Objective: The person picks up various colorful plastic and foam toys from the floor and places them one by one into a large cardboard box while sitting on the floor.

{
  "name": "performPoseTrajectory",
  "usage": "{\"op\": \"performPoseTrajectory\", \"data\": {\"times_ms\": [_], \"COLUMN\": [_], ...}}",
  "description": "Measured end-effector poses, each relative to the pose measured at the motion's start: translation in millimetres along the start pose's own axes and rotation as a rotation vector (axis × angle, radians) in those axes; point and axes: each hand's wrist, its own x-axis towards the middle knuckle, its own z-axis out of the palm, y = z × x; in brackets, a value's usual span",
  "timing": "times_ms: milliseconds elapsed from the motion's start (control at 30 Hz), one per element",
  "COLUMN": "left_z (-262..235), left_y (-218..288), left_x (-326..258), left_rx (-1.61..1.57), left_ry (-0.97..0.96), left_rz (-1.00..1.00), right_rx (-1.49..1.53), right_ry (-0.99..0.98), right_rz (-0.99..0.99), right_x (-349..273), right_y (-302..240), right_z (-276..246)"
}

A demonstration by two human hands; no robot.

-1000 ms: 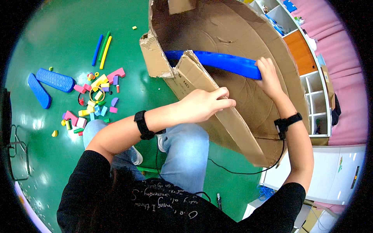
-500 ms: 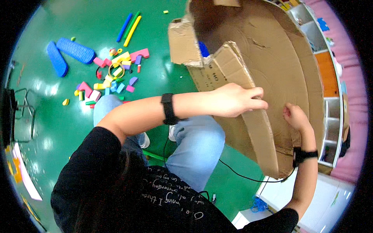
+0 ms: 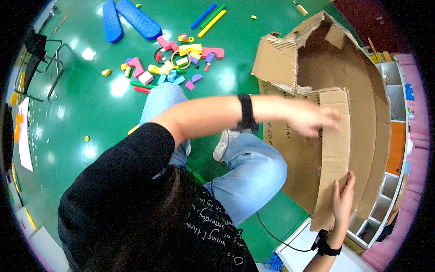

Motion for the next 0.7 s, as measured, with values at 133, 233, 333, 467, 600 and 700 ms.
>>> {"op": "performPoseTrajectory", "data": {"times_ms": [133, 233, 333, 467, 600, 700], "left_z": [-95.7, -181.9, -314.8, -298.1, -322.7, -297.2], "left_y": [-61.2, -110.6, -154.9, -168.1, -154.6, -162.0], "left_x": [-35.4, -98.5, -271.2, -324.7, -444.1, -486.8], "left_rx": [-0.223, -0.463, -0.744, -0.444, -0.416, -0.432], "left_ry": [0.056, 0.715, 1.467, 1.503, 1.568, 1.710], "left_rz": [-0.428, -0.789, -0.664, -1.230, -1.435, -1.413], "right_rx": [0.076, -0.032, 0.074, 0.065, 0.206, 0.145], "right_ry": [0.061, 0.147, 0.173, 0.200, 0.261, 0.336], "right_rz": [0.077, 0.002, -0.141, 0.067, 0.129, 0.240], "right_x": [-8.4, -10.0, 15.5, -14.9, -10.2, -11.7], "right_y": [13.2, 28.6, 22.7, 41.9, 46.7, 67.8], "right_z": [11.5, 14.1, 49.4, 19.4, 25.7, 27.9]}}
